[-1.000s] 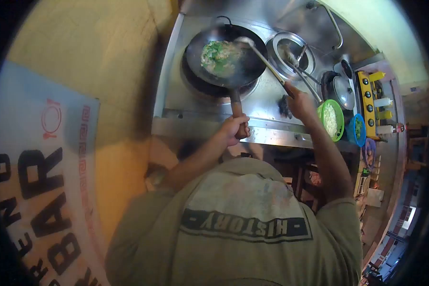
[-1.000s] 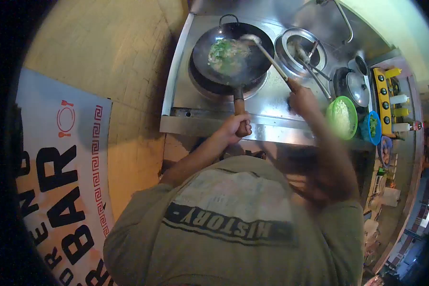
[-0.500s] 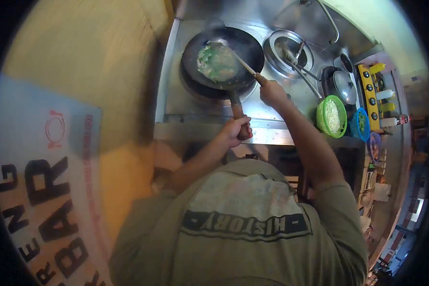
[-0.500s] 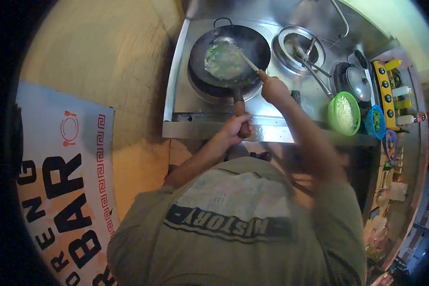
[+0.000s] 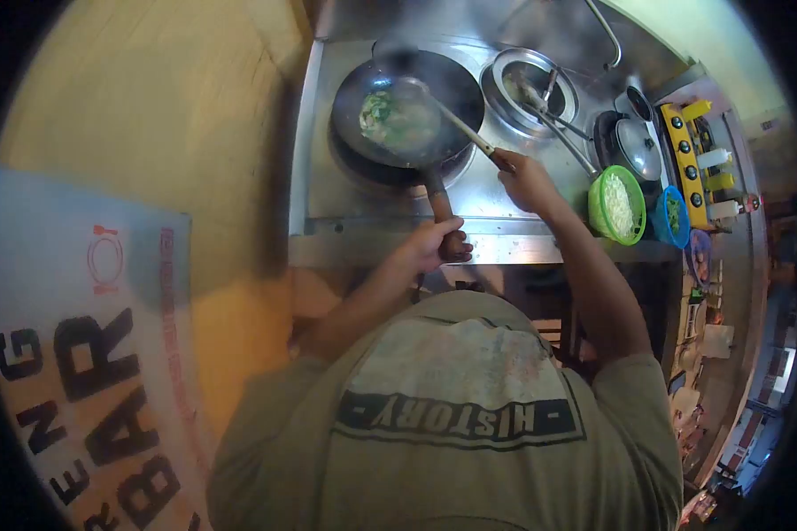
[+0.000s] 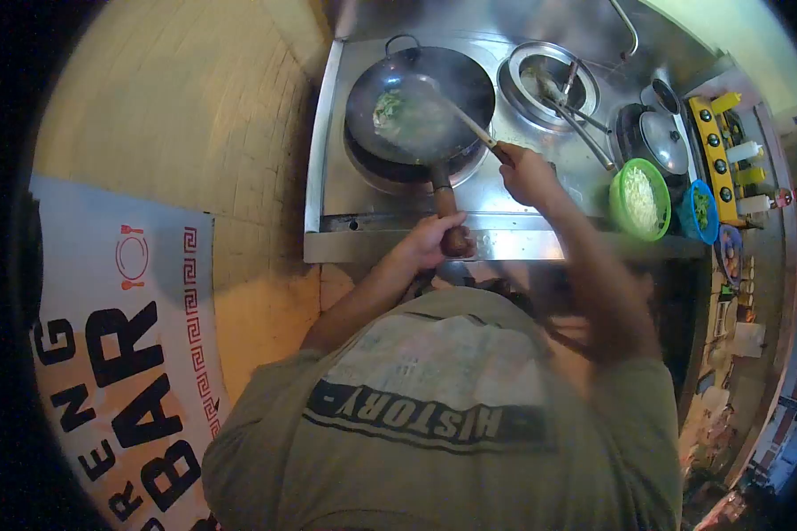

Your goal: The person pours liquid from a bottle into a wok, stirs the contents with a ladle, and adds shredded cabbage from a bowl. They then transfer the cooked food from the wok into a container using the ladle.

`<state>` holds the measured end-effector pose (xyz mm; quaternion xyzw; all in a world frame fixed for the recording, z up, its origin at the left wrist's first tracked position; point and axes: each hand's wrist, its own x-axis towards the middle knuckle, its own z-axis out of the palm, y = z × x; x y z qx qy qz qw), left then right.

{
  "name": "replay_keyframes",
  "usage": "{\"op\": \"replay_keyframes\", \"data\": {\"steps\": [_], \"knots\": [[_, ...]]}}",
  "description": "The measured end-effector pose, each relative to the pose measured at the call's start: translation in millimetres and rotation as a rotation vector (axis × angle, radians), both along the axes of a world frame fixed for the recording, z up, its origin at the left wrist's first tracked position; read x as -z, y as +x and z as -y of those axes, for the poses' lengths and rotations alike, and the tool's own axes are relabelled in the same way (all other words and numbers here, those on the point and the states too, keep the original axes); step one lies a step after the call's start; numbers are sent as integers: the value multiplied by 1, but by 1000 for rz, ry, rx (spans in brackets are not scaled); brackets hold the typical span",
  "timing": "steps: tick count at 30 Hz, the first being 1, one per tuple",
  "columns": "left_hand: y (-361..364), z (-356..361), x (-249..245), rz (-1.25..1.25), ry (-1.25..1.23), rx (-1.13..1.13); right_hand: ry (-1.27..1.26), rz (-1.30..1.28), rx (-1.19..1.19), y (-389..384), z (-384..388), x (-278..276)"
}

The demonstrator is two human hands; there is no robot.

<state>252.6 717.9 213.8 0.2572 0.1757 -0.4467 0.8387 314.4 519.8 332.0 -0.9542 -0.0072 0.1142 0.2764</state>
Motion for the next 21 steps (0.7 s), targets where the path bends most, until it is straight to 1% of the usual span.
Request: {"op": "replay_keyframes", "data": {"steps": [2,3,5,7,8,9,10,11,12,13,14,15,16,17,18,19,20,21], "knots": [[-4,-3,-21,171,368,-13,35,143,-8,-14,0,-9],[-5,-2,-18,169,369,-4,37,140,0,-20,-2,-12],[-5,6,-13,1197,1275,-525,9,234,-50,-30,-15,-18],[18,11,-17,989,849,-532,146,216,-42,-44,-38,-10],[27,16,-42,822,688,-463,293,279,-91,-50,-48,9],[35,20,-79,652,541,-386,508,344,-118,-59,-66,3],[38,27,-103,566,603,-321,456,509,-111,-71,-72,12],[42,32,-115,481,676,-259,402,669,-111,-78,-67,21],[47,35,-97,445,584,-327,394,675,-78,-80,-44,20],[52,38,-80,407,495,-395,556,371,53,-80,-9,19],[53,38,-80,412,472,-390,718,60,176,-82,29,19],[53,37,-83,413,452,-393,483,210,272,-77,81,12],[53,33,-85,415,502,-358,431,178,535,-77,128,8],[53,29,-88,415,551,-328,304,364,593,-66,214,80],[52,23,-93,417,606,-257,86,326,709,-67,267,80],[49,18,-99,416,664,-187,-117,315,737,-66,315,93],[44,17,-100,436,726,-194,-189,298,689,-64,356,112],[39,17,-103,456,792,-200,-179,294,685,-58,365,115]]}}
